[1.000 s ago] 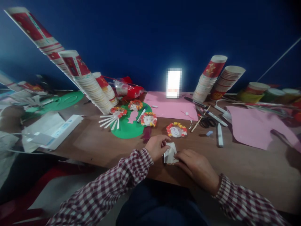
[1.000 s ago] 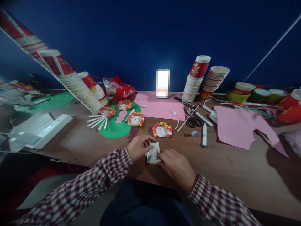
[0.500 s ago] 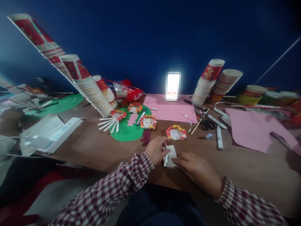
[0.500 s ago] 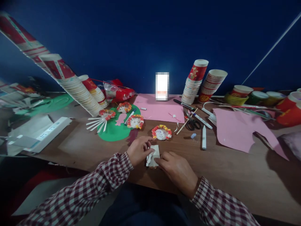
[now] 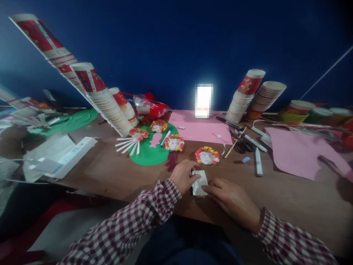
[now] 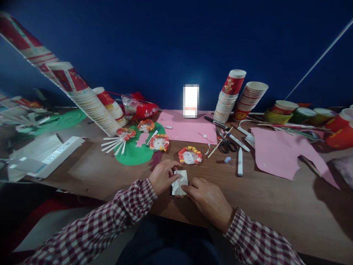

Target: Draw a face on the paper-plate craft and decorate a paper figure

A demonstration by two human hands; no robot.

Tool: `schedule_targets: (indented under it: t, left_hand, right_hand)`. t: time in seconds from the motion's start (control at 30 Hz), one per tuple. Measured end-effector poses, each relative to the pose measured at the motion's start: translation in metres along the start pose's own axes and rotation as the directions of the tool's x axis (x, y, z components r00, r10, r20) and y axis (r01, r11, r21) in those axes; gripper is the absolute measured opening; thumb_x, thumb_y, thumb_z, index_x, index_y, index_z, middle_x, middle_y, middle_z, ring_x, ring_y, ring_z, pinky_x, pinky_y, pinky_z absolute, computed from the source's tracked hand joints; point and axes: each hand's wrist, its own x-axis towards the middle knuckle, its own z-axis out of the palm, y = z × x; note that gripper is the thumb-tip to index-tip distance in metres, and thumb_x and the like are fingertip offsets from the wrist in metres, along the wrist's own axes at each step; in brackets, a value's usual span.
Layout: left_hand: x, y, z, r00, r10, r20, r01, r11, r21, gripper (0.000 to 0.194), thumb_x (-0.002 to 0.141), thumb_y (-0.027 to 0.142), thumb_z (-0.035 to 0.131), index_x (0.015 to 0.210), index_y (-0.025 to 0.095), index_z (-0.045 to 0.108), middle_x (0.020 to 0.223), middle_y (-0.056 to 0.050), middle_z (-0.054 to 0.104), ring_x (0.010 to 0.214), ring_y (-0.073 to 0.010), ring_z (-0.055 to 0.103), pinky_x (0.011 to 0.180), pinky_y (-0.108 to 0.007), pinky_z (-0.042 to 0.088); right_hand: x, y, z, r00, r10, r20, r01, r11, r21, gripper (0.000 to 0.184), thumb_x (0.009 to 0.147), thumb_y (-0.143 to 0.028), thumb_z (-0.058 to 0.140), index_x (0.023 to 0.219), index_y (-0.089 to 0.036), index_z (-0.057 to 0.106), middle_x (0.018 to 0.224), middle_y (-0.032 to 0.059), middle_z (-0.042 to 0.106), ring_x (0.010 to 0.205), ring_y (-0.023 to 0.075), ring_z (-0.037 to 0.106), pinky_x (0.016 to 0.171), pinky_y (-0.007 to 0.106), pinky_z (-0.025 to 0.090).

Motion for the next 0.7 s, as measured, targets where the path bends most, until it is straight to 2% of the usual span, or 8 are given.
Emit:
schedule_targets:
  t: [0.53,0.7]
  left_hand:
    - [0.0015,-0.0028,0.0021,1.000,0.001,-0.025,-0.001,1.000,-0.013,0.027,0.069,0.013,0.069,0.095,0.016,0.064,0.078,0.000,0.059,0.060,-0.0098,0.050,0.062,-0.023,0.044]
    - [0.0009,-0.0028,0.0025,0.999,0.015,-0.030,-0.015,1.000,-0.011,0.025,0.070,0.013,0.067,0.095,0.017,0.063,0.079,0.000,0.058,0.060,-0.0094,0.049,0.062,-0.023,0.044]
  right_hand:
    - [0.0030,0.0015,-0.0019,0.994,0.069,0.089,-0.077,0.993,0.093,0.028,0.088,-0.021,0.049,0.114,-0.023,0.058,0.093,0.0055,0.061,0.086,0.0197,0.058,0.072,0.031,0.045]
    - [0.0030,0.0000,-0.0023,0.996,0.066,0.063,-0.071,0.994,0.084,0.027,0.087,-0.020,0.049,0.113,-0.023,0.058,0.092,0.0057,0.061,0.084,0.0192,0.058,0.071,0.030,0.045]
